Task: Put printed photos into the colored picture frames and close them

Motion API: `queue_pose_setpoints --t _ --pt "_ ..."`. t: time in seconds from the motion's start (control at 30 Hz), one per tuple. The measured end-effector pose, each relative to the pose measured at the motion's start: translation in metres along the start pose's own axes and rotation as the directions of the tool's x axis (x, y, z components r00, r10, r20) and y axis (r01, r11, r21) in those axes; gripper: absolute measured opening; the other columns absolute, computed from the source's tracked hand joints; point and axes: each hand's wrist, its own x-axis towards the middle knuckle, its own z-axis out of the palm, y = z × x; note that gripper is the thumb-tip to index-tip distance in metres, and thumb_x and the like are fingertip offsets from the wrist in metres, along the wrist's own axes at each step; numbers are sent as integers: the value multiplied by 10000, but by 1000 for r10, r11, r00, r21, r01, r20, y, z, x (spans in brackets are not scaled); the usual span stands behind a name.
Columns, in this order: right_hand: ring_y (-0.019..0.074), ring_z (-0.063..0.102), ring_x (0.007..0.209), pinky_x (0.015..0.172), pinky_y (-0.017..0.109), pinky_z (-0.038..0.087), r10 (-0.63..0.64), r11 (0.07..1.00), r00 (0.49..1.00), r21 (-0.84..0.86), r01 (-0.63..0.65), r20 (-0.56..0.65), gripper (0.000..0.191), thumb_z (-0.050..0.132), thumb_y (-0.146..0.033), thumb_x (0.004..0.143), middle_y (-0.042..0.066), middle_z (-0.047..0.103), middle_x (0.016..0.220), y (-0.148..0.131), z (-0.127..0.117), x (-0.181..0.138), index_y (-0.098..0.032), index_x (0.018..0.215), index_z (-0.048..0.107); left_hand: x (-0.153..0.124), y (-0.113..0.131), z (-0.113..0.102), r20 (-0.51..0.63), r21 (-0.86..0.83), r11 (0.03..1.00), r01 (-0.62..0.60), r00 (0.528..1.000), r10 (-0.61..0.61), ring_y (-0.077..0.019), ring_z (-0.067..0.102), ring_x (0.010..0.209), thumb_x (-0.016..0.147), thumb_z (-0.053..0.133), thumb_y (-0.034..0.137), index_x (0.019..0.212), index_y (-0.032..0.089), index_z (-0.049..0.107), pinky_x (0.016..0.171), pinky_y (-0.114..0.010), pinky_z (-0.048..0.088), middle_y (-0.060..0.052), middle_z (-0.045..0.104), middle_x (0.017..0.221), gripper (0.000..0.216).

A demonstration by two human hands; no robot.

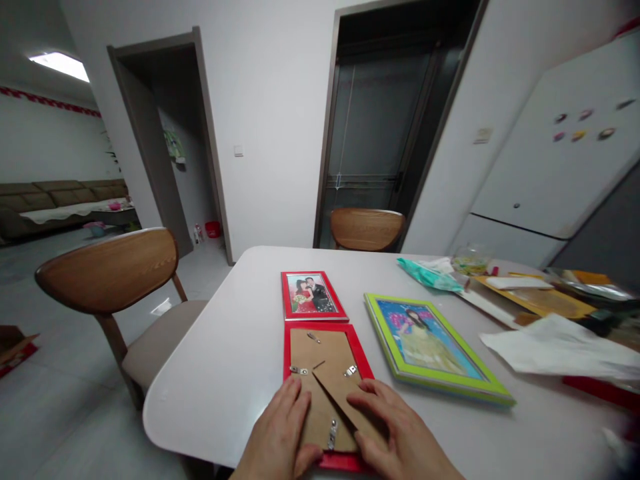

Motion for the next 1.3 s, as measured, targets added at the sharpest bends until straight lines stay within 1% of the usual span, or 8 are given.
queue_pose_setpoints --t 0.17,0.37,0.47,0.6,0.7,0.83,0.93,1.3 --pt "234 434 1061 920 393 327 15 999 999 -46 -16 -38 355 489 -257 653 111 498 1119 7 5 2 -180 987 581 5 -5 12 -42 -66 997 30 999 -33 -262 508 1046 648 631 262 1124 152 470 833 -397 476 -156 522 1165 514" --pt "240 443 1021 881 413 343 -71 989 994 -132 59 -84 315 484 -231 662 112 509 1086 11 15 7 -180 955 584 13 -4 1 74 -99 987 126 990 -119 -234 479 1083 681 525 123 1064 121 533 883 -386 440 -129 555 1132 384" --pt "239 450 994 857 418 352 -136 978 985 -174 117 -103 278 480 -217 673 103 513 1068 13 18 8 -192 930 583 13 -1 -4 126 -141 976 168 981 -151 -242 436 1122 710 525 198 1089 133 517 904 -407 416 -132 517 1178 385" --pt "240 444 992 849 423 350 -178 964 978 -219 150 -112 267 468 -221 704 106 508 1069 14 19 7 -196 948 573 8 3 -4 196 -224 960 168 973 -124 -293 299 1205 628 629 376 1156 109 441 942 -482 338 -182 379 1281 621" --pt "242 411 1038 868 435 323 -232 948 971 -235 212 -61 282 450 -249 746 98 486 1120 11 17 5 -226 1007 555 7 6 -6 236 -269 945 185 964 -122 -291 271 1220 620 639 385 1063 125 498 965 -502 284 -179 362 1295 533" --pt "249 361 1094 884 453 279 -314 917 943 -224 331 109 289 461 -284 763 64 453 1190 3 10 5 -302 1037 550 11 10 -15 317 -298 927 229 939 -131 -269 319 1202 653 613 385 850 169 563 984 -497 243 -137 429 1261 297" --pt "254 335 1117 890 450 265 -329 912 924 -190 364 195 302 491 -325 747 43 433 1223 -2 5 6 -325 1043 548 13 9 -20 349 -296 922 250 927 -139 -267 331 1195 675 590 389 792 166 562 985 -498 233 -141 448 1245 254" --pt "212 373 1055 888 389 288 -398 899 899 -117 422 184 245 484 -299 749 47 482 1096 -9 -1 7 -285 971 585 10 7 -16 313 -351 902 252 939 -141 -263 343 1188 664 607 344 776 178 545 976 -494 251 -133 455 1240 210"
